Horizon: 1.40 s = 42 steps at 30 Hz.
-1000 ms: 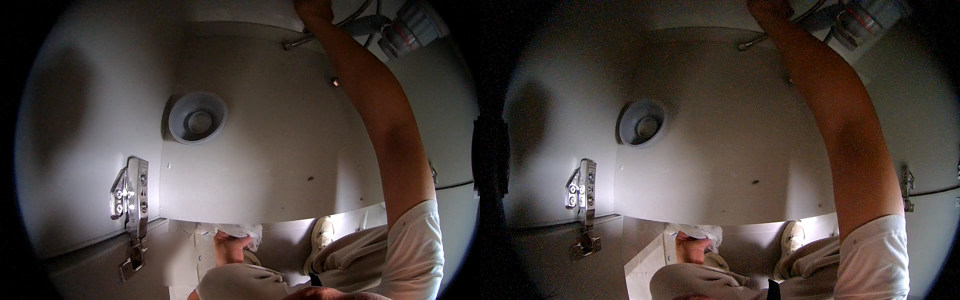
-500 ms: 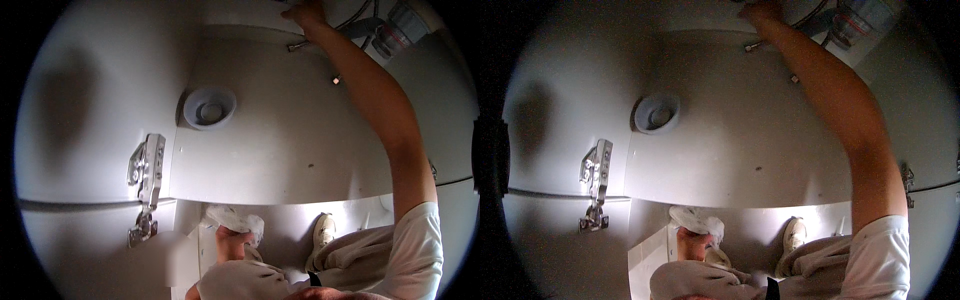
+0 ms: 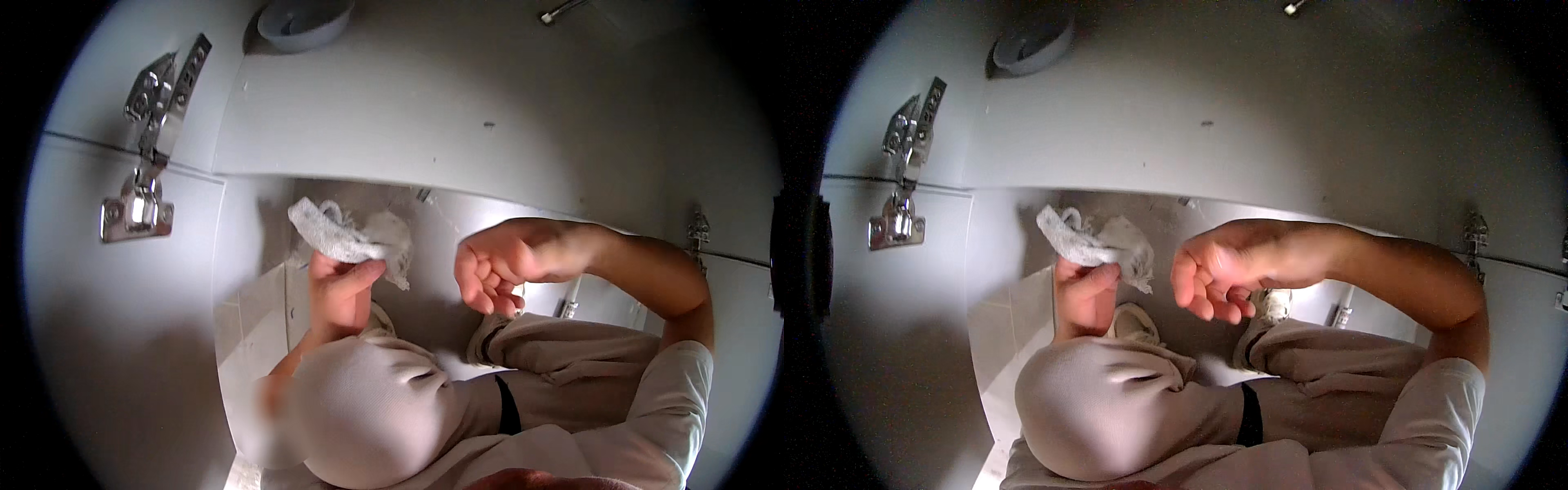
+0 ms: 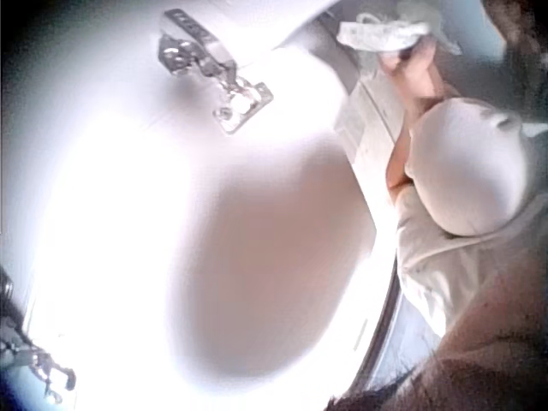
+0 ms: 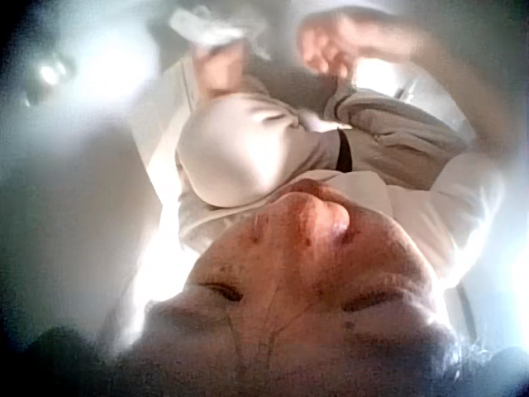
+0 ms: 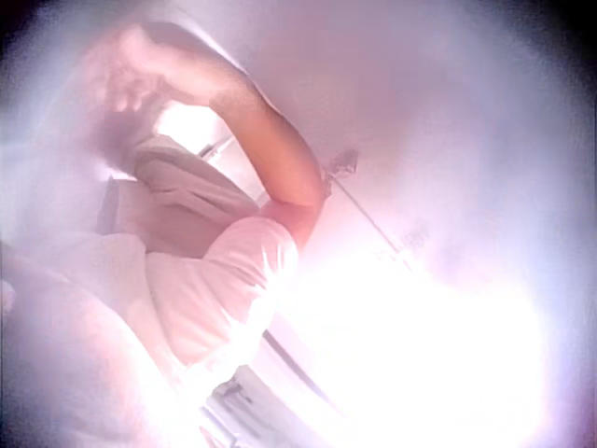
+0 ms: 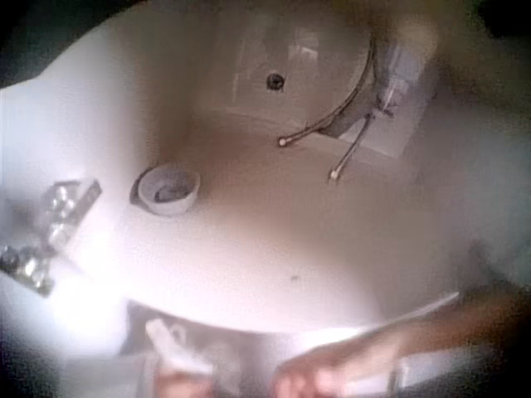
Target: The person wipes the underside of a cabinet with a cloth, then walks through a room under construction to gather tools and parts. They sit on the floor and assemble a plumbing fixture, screwing a metal pipe into a wall outlet.
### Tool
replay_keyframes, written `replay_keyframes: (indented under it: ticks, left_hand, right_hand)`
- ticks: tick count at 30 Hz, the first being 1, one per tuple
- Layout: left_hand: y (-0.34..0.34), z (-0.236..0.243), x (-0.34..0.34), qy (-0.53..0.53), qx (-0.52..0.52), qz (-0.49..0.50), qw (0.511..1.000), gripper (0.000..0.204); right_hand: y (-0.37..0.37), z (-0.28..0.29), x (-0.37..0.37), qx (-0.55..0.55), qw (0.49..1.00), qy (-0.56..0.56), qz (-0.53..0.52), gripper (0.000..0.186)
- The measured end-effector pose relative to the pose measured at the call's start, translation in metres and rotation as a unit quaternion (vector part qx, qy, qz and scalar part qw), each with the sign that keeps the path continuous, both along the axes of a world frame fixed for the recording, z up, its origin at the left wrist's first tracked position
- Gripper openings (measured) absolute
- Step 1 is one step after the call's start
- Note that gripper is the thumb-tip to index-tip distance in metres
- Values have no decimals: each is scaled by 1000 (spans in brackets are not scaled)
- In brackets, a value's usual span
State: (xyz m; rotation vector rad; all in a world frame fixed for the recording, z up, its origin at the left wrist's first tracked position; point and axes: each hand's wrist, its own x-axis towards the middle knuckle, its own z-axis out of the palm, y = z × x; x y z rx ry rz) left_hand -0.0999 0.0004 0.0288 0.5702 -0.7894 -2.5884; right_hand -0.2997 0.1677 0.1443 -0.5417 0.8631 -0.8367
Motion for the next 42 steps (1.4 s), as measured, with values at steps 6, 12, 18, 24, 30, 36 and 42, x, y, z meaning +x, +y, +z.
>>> replay_keyframes:
  ticks: [6,12,18,24,30,36,42]
  left_hand:
    - [8,7,6,-32,-2,-20,999,31]
    - [14,19,0,-29,32,-9,999,25]
    - [11,15,3,-46,18,-21,999,23]
    - [13,7,1,-62,7,-39,997,20]
    - [12,11,3,-117,64,-42,990,23]
    - [12,-1,7,-116,64,-45,990,27]
    - [9,-8,12,-107,81,-52,990,32]
  right_hand:
    - [-3,-55,32,101,993,-59,28,96]
    - [-17,-62,44,144,956,252,-30,103]
    - [-11,-94,58,-38,891,352,-285,76]
    - [-18,-92,66,-22,906,301,-298,60]
    - [-17,-104,74,-1,882,334,-334,59]
    - [-15,-107,73,11,888,340,-311,53]
    - [-17,-109,76,2,904,287,-319,46]
